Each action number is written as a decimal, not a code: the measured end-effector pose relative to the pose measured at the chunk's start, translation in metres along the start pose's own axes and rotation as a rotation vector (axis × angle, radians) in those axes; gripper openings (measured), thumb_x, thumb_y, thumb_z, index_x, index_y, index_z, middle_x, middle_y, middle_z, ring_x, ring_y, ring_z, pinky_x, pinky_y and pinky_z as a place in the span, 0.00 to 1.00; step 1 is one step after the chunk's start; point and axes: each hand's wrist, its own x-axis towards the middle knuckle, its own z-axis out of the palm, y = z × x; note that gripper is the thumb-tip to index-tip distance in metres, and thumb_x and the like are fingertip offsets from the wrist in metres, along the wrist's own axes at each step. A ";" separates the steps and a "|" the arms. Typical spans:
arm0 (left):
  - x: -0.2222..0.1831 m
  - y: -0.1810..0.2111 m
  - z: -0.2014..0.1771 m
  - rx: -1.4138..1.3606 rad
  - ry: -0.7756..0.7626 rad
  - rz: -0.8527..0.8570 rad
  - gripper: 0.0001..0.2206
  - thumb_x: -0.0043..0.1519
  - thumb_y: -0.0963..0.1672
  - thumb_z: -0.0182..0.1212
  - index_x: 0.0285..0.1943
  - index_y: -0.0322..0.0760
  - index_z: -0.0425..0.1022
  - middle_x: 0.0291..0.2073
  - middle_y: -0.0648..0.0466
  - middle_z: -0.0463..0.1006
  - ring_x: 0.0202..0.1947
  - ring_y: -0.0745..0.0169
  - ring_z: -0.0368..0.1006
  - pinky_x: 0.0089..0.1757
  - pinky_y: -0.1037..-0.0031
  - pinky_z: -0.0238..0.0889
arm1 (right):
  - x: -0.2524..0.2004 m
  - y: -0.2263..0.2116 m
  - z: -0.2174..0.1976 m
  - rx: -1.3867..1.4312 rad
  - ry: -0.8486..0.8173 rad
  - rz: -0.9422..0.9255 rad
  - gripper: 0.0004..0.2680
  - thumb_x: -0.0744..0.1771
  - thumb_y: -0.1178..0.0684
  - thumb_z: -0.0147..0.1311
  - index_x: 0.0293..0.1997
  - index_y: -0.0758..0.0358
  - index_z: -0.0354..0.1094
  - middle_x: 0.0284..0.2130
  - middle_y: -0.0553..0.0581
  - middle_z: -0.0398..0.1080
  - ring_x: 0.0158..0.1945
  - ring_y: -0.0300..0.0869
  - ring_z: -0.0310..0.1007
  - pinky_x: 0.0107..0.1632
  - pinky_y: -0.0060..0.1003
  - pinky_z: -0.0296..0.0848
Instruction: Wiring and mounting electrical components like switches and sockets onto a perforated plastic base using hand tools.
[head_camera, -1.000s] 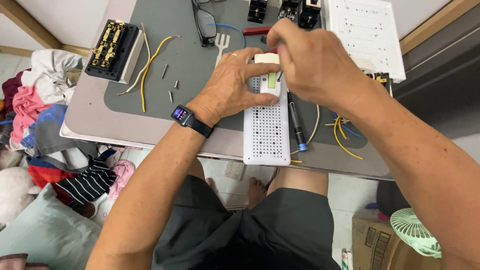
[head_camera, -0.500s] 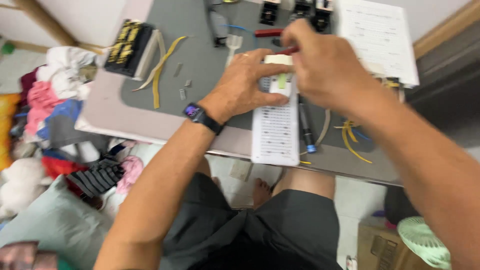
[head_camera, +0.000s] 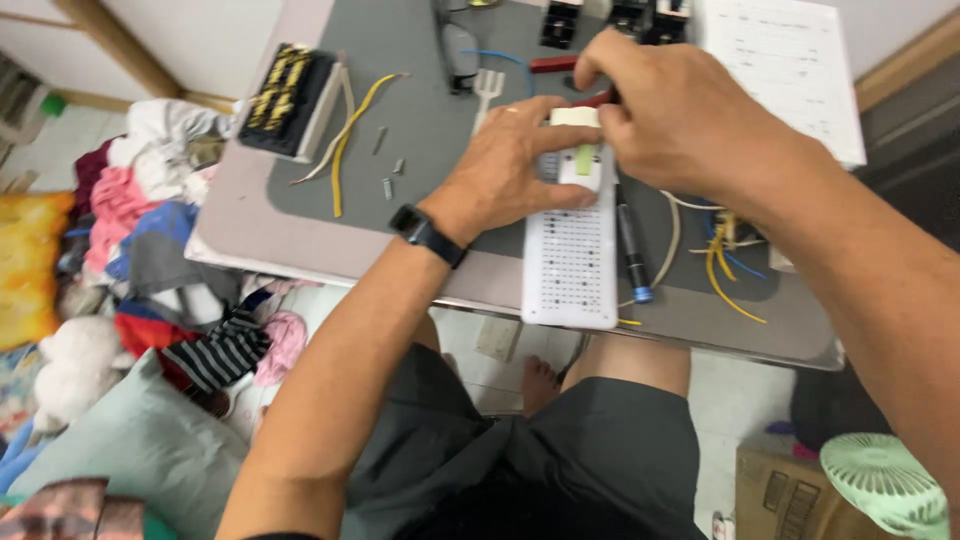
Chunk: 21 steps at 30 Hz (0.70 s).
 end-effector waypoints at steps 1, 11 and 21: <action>0.001 0.001 -0.001 -0.011 -0.004 0.014 0.25 0.51 0.55 0.70 0.59 0.57 0.73 0.58 0.46 0.68 0.56 0.41 0.64 0.52 0.52 0.52 | -0.001 0.004 0.004 -0.007 0.001 0.017 0.11 0.64 0.61 0.43 0.52 0.64 0.60 0.30 0.66 0.71 0.33 0.62 0.70 0.35 0.54 0.63; 0.000 0.002 0.000 -0.042 -0.009 -0.001 0.25 0.50 0.54 0.72 0.57 0.57 0.75 0.55 0.45 0.68 0.56 0.43 0.63 0.53 0.52 0.51 | -0.007 -0.007 -0.002 0.039 0.054 -0.033 0.09 0.67 0.61 0.38 0.51 0.66 0.60 0.16 0.61 0.65 0.20 0.57 0.64 0.28 0.52 0.60; 0.000 0.008 -0.001 -0.048 -0.014 -0.033 0.24 0.50 0.53 0.72 0.57 0.55 0.75 0.56 0.40 0.67 0.59 0.42 0.61 0.55 0.49 0.48 | -0.018 -0.004 0.010 0.060 0.135 -0.092 0.06 0.67 0.63 0.39 0.47 0.65 0.56 0.13 0.59 0.61 0.17 0.58 0.62 0.24 0.52 0.58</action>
